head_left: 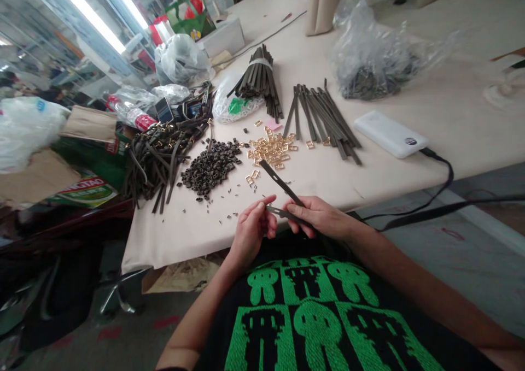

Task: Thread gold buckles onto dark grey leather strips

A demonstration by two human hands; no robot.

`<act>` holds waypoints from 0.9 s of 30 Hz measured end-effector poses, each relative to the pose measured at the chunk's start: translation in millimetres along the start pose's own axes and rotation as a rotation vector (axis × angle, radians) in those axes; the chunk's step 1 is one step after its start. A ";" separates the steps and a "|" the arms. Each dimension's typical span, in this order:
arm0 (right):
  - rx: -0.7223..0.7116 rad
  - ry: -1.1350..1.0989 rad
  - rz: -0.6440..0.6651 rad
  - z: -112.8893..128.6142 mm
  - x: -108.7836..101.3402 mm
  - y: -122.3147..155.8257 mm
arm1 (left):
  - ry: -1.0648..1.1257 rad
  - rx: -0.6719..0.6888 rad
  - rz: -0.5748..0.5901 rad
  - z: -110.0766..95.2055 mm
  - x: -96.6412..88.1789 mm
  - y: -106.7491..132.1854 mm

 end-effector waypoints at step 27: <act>0.129 -0.055 0.283 -9.8 27.4 -5.7 | -0.093 0.186 -0.197 -31.6 -59.6 13.8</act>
Point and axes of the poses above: each hand's wrist, its own y-axis away from the middle knuckle, its own x-axis out of the palm, z = x × y, the point moved 10 cm from there along -y, towards the middle knuckle, and after that the axes turned 6 degrees about y, right-handed, at the moved point
